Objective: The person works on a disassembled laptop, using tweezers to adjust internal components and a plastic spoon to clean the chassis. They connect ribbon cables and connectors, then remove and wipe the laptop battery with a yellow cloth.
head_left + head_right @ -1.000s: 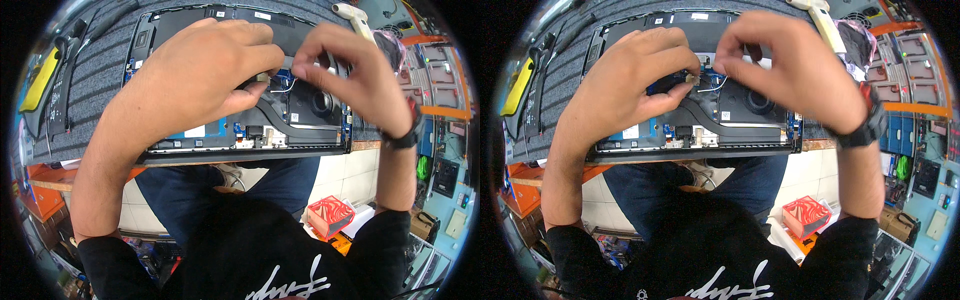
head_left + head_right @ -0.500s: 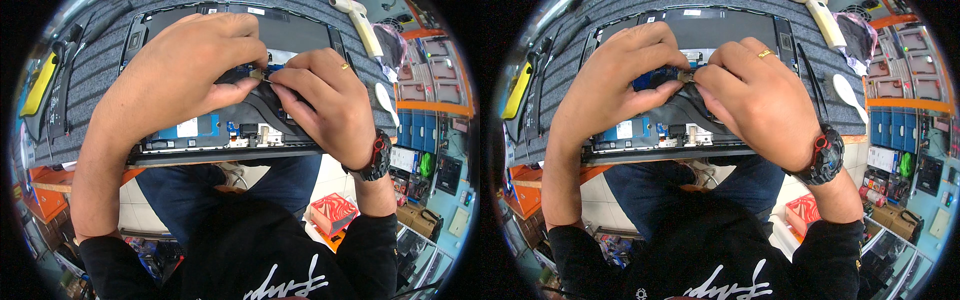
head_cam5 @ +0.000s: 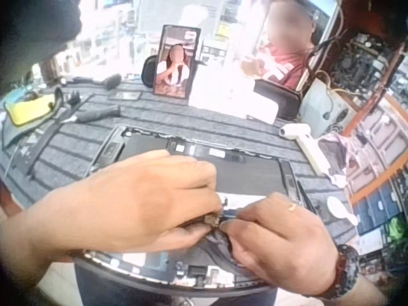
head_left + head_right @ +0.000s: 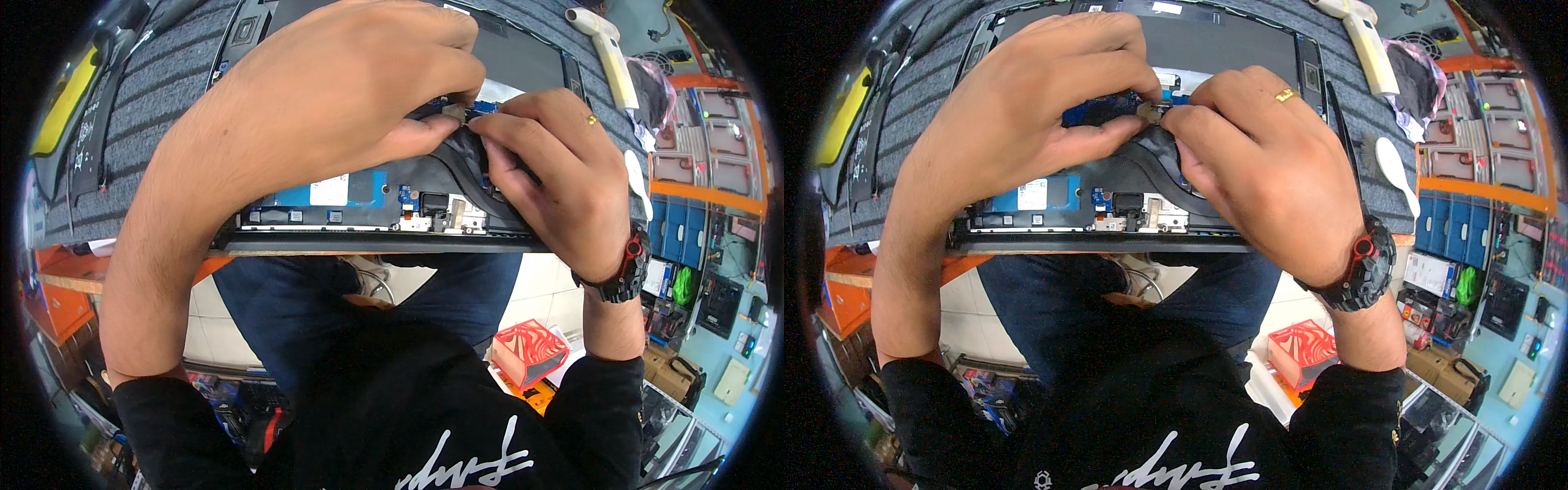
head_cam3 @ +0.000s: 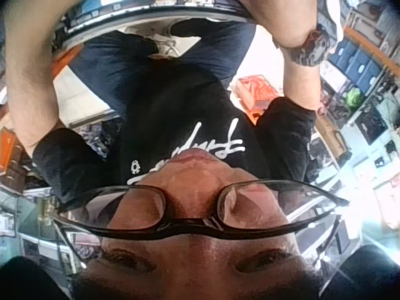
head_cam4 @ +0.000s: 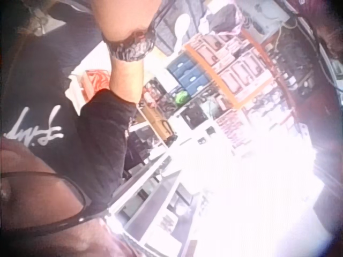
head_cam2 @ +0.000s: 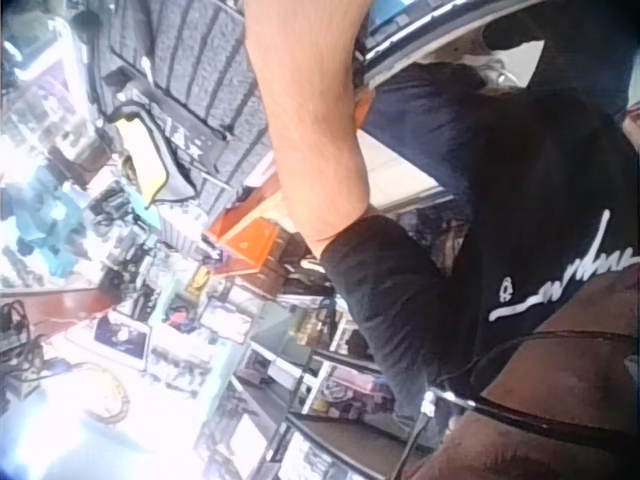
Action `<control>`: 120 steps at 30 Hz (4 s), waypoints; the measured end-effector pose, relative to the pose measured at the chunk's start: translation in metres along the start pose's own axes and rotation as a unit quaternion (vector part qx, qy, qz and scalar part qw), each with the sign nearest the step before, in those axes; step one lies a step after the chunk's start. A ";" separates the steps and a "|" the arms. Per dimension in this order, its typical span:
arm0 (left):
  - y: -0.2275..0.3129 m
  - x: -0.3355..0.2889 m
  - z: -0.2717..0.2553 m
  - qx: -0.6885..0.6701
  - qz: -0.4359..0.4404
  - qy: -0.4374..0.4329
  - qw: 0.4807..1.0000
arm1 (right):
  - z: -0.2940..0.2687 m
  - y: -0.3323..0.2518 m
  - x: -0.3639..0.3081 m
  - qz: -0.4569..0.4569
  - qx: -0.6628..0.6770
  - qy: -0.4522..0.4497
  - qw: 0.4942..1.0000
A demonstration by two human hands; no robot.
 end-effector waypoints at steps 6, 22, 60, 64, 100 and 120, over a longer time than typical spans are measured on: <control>0.002 0.001 -0.006 -0.016 0.015 -0.019 1.000 | -0.003 -0.003 0.003 0.001 -0.002 -0.018 1.000; 0.004 0.000 -0.006 0.023 0.007 -0.041 0.999 | 0.000 -0.007 0.005 -0.003 -0.037 0.008 0.999; 0.001 0.001 -0.006 -0.016 -0.004 -0.055 0.998 | -0.005 -0.006 0.009 -0.027 -0.025 -0.048 0.998; 0.007 -0.001 -0.008 -0.001 -0.018 -0.049 0.999 | -0.005 -0.006 0.009 -0.025 -0.024 -0.046 0.998; 0.001 -0.002 -0.001 0.007 0.023 -0.026 0.999 | -0.006 -0.006 0.009 -0.026 -0.034 -0.058 0.997; 0.005 -0.001 -0.005 -0.009 0.007 -0.032 0.999 | -0.008 -0.008 0.010 -0.019 -0.047 -0.064 0.997</control>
Point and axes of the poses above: each hand's wrist, its own x-axis towards the middle knuckle, its own z-axis out of the palm, y = z × x, the point moved 3 cm from there along x, towards the middle knuckle, and after that the axes turned 6 degrees about -x, right-handed, at the moved point
